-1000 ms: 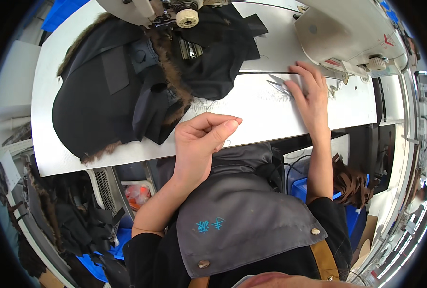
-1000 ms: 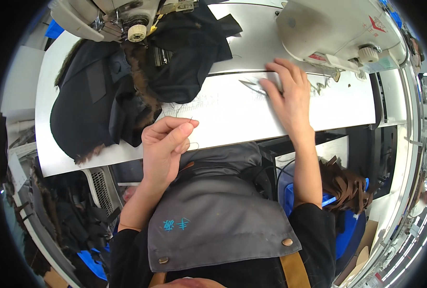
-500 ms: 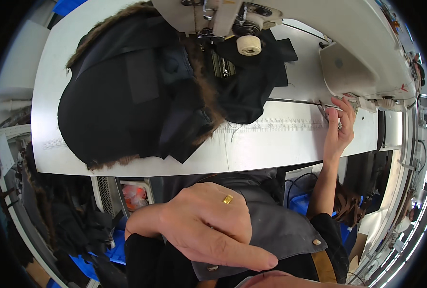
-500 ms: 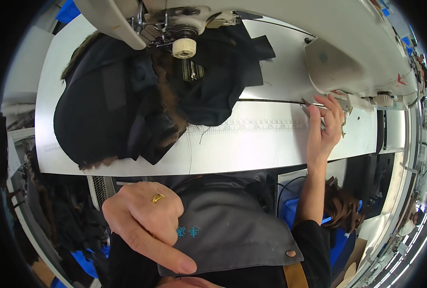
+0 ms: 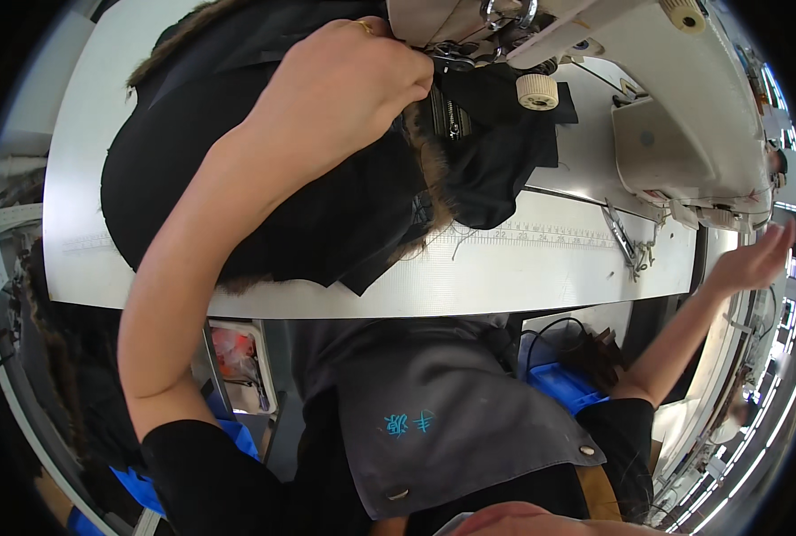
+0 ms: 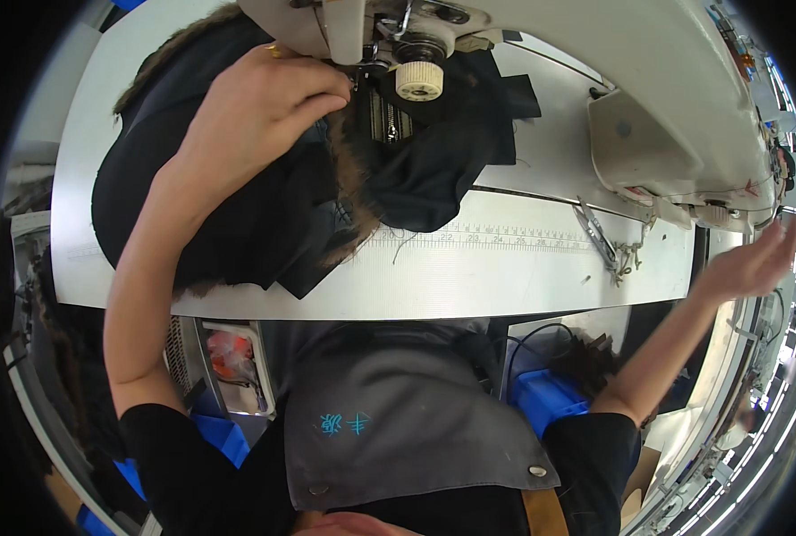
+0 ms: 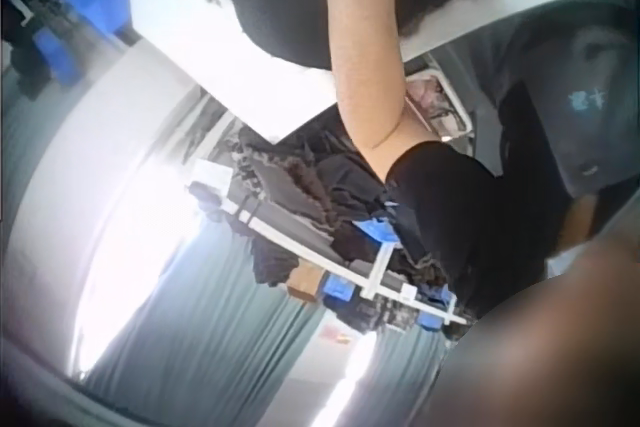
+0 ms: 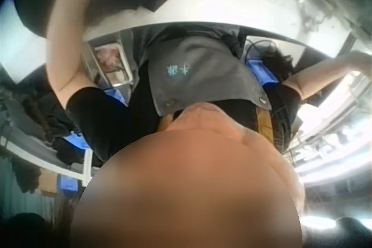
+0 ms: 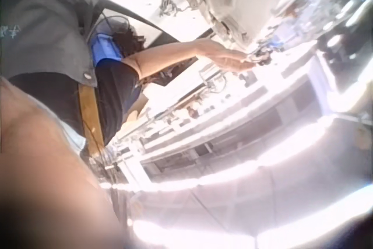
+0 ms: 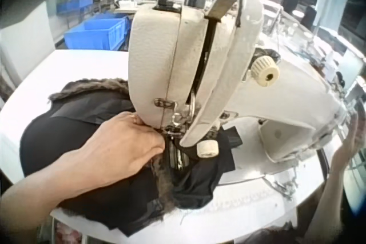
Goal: Sewing a fur lining or trim onto a black leather garment component using a sewing machine.
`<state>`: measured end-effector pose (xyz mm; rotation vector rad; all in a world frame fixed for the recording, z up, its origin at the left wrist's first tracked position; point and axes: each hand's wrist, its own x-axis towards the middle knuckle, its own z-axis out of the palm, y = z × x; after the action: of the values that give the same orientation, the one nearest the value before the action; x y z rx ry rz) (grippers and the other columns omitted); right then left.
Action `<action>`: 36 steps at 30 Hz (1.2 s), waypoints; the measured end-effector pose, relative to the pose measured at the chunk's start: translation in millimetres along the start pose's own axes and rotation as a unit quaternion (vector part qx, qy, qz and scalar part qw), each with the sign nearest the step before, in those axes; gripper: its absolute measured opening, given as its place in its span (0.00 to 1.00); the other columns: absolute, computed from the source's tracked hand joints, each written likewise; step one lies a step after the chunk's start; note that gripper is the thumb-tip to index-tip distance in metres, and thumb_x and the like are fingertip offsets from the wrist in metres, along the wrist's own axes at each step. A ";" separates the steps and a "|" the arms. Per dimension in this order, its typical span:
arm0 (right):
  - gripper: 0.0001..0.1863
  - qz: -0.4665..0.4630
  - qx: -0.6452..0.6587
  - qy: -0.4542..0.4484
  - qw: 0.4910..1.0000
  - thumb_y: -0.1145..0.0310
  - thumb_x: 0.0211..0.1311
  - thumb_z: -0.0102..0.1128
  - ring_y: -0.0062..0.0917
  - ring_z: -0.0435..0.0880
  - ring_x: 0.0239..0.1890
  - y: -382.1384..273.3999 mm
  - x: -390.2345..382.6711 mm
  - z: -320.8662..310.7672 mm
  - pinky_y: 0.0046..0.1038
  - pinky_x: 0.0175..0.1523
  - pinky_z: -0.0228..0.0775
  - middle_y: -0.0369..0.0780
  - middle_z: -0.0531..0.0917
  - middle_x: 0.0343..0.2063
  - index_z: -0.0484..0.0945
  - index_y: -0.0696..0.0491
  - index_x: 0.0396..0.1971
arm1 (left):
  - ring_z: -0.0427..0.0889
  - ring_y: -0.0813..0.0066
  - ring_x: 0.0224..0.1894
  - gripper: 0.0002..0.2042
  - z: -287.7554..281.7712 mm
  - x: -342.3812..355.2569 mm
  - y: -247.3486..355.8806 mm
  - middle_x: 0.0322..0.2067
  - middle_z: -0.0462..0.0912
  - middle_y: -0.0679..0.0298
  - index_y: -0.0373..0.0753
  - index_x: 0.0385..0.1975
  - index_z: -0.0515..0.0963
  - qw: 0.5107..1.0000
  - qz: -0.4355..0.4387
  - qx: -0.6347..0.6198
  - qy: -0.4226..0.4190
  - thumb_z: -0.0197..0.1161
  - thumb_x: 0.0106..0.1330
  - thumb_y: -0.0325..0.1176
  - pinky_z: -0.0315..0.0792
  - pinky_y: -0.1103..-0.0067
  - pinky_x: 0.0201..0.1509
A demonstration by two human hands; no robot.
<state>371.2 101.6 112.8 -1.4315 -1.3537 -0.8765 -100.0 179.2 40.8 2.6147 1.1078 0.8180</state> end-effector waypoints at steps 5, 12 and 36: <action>0.30 0.206 0.042 0.016 0.978 0.53 0.63 0.58 0.34 0.78 0.49 189.1 69.5 -8.5 0.33 0.49 0.74 0.46 0.79 0.45 0.71 0.64 0.53 | 0.79 0.59 0.37 0.08 19.1 -5.3 -3.6 0.28 0.83 0.59 0.38 0.31 0.81 0.990 -0.124 0.066 -0.002 0.60 0.59 0.35 0.71 0.73 0.41; 0.30 0.468 0.242 -0.051 0.849 0.51 0.62 0.59 0.33 0.80 0.47 274.0 62.2 3.5 0.32 0.48 0.77 0.44 0.79 0.46 0.73 0.63 0.51 | 0.81 0.61 0.29 0.09 28.0 -3.2 -17.7 0.23 0.82 0.60 0.38 0.31 0.82 0.983 -0.172 -0.027 0.061 0.62 0.57 0.36 0.72 0.74 0.38; 0.09 -0.003 0.145 -0.037 0.989 0.74 0.64 0.50 0.28 0.81 0.35 1.5 -32.4 -1.4 0.26 0.41 0.73 0.43 0.83 0.32 0.78 0.64 0.33 | 0.83 0.63 0.35 0.09 20.8 7.0 -21.7 0.31 0.85 0.63 0.39 0.29 0.85 0.974 -0.212 -0.076 0.024 0.67 0.51 0.36 0.74 0.74 0.42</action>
<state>368.6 90.3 82.5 -1.2435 -1.4747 -0.6047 -97.6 200.3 18.4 2.1311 1.4794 0.8313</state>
